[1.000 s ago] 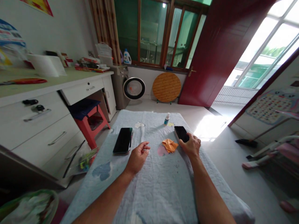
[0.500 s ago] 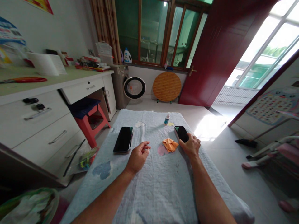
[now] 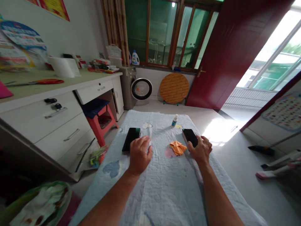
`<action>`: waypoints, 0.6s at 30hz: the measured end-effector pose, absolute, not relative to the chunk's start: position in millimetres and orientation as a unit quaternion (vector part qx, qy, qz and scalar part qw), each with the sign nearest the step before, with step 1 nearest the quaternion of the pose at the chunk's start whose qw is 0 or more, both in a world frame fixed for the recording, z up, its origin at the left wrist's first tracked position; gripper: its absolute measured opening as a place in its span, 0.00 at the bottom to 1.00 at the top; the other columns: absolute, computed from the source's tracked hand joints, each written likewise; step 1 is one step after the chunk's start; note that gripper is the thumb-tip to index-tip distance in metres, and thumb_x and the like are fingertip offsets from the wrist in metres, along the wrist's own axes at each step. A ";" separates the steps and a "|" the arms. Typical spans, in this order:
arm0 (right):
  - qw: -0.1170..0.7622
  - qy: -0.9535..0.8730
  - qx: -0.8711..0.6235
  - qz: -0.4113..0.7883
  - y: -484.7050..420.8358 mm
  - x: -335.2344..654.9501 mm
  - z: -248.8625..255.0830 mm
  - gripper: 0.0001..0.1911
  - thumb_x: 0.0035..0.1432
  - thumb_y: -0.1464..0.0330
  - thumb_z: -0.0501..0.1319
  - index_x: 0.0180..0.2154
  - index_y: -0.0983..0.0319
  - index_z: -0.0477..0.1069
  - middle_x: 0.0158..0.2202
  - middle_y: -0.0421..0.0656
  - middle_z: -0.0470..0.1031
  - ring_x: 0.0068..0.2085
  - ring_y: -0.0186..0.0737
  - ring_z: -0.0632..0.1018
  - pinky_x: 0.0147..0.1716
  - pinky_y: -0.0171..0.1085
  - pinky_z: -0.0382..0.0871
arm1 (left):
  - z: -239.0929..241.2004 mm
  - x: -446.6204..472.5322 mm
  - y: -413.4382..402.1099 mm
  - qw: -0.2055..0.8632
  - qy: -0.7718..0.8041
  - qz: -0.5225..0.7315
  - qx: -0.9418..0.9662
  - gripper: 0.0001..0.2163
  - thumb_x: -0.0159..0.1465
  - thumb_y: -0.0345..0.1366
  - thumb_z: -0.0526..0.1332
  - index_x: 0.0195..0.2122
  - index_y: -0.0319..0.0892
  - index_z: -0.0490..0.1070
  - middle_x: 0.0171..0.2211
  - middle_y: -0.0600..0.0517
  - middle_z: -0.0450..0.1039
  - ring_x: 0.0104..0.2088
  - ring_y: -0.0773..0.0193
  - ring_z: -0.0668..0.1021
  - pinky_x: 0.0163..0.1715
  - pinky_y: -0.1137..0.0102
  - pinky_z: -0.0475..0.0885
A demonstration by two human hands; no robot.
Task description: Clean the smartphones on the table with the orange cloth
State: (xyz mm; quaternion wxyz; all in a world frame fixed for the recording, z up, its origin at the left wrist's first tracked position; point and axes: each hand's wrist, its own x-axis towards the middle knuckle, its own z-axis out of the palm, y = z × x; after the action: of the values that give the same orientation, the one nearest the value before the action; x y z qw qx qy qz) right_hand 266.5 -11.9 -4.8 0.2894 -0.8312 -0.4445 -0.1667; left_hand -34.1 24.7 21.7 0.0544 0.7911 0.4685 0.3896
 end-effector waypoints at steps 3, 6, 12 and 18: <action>0.331 -0.487 -0.784 -0.199 -10.4 254.4 -4.4 0.24 0.52 0.60 0.57 0.51 0.62 0.70 0.55 0.53 0.63 0.53 0.55 0.63 0.51 0.52 0.57 | 26.5 -47.3 36.5 -0.028 0.580 0.364 0.728 0.20 0.62 0.39 0.57 0.56 0.40 0.66 0.59 0.40 0.63 0.55 0.43 0.65 0.56 0.51 0.54; 0.335 -0.529 -0.751 -0.211 -9.5 239.0 -3.2 0.21 0.53 0.62 0.57 0.48 0.62 0.71 0.53 0.52 0.64 0.52 0.53 0.64 0.51 0.51 0.58 | 24.6 -56.2 46.2 -0.054 0.659 0.309 0.684 0.29 0.58 0.44 0.62 0.59 0.37 0.61 0.60 0.34 0.58 0.55 0.39 0.64 0.55 0.48 0.52; 0.315 -0.572 -0.729 -0.205 -11.3 219.9 -1.6 0.17 0.56 0.64 0.55 0.46 0.61 0.72 0.53 0.50 0.64 0.50 0.50 0.65 0.49 0.48 0.59 | 18.4 -62.8 51.4 -0.054 0.703 0.210 0.677 0.34 0.57 0.50 0.61 0.60 0.36 0.58 0.52 0.35 0.66 0.51 0.40 0.68 0.52 0.49 0.55; 0.317 -0.584 -0.719 -0.202 -12.9 217.9 -2.1 0.15 0.56 0.65 0.56 0.44 0.60 0.73 0.51 0.49 0.65 0.50 0.49 0.65 0.48 0.46 0.59 | 21.9 -65.7 54.3 -0.018 0.727 0.161 0.668 0.33 0.57 0.51 0.59 0.59 0.36 0.58 0.48 0.36 0.68 0.47 0.42 0.71 0.44 0.55 0.63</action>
State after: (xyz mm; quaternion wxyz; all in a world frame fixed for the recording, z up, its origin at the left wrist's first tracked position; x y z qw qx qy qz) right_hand 217.9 -12.9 -2.1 0.3174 -0.7192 -0.5843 -0.2016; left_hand -65.7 54.3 21.9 -0.0184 0.6675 0.7266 0.1614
